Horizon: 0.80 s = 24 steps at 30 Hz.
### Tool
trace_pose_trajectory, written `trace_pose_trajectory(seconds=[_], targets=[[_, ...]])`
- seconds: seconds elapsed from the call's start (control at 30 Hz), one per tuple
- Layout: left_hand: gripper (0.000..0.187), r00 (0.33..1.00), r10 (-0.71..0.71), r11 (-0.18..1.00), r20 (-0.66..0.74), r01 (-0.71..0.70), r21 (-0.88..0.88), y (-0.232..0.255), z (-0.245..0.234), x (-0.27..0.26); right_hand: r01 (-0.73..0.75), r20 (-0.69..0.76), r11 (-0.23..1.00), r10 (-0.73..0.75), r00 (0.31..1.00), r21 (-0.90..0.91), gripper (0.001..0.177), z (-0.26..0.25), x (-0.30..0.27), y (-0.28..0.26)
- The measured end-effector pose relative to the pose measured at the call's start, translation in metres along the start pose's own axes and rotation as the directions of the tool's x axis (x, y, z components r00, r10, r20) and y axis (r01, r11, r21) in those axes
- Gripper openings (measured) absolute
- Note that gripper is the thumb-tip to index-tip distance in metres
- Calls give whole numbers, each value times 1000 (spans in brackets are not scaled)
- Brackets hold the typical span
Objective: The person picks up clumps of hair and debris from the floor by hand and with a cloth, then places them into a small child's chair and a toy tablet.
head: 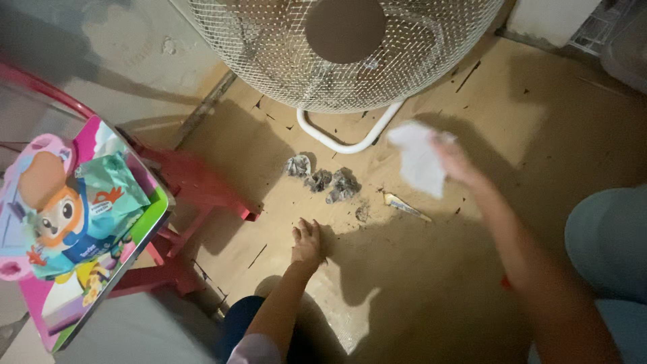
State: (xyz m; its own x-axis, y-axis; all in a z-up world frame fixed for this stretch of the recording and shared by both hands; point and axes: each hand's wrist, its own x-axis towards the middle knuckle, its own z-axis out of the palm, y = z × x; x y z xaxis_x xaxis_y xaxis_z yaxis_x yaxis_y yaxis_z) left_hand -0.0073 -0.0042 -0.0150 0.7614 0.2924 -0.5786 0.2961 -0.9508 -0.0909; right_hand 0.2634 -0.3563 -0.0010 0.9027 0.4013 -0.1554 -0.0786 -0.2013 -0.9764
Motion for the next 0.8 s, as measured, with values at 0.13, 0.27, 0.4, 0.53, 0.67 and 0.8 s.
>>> trace_pose_trajectory(seconds=[0.13,0.27,0.4,0.53,0.67,0.8], targets=[[131,993,-41,999,108,43,-13,3,-4,2,148,-269,989,-146,952,-15,45,-62,-35,-46],[104,999,-45,996,11,46,-76,0,7,6,9,-281,886,-156,947,-463,35,-46,-70,-39],[103,998,-37,999,56,38,-5,-1,10,10,30,-142,651,-211,967,-759,59,-10,-91,3],[115,999,-18,998,36,16,65,2,-2,-1,-151,-170,858,76,983,-490,58,52,-75,50],[90,991,-48,881,-128,-18,-472,10,-32,-24,-440,-57,897,442,895,43,53,108,-54,65],[87,985,-59,314,-163,-137,-940,44,-79,-38,-232,93,714,228,969,661,54,84,-38,10]])
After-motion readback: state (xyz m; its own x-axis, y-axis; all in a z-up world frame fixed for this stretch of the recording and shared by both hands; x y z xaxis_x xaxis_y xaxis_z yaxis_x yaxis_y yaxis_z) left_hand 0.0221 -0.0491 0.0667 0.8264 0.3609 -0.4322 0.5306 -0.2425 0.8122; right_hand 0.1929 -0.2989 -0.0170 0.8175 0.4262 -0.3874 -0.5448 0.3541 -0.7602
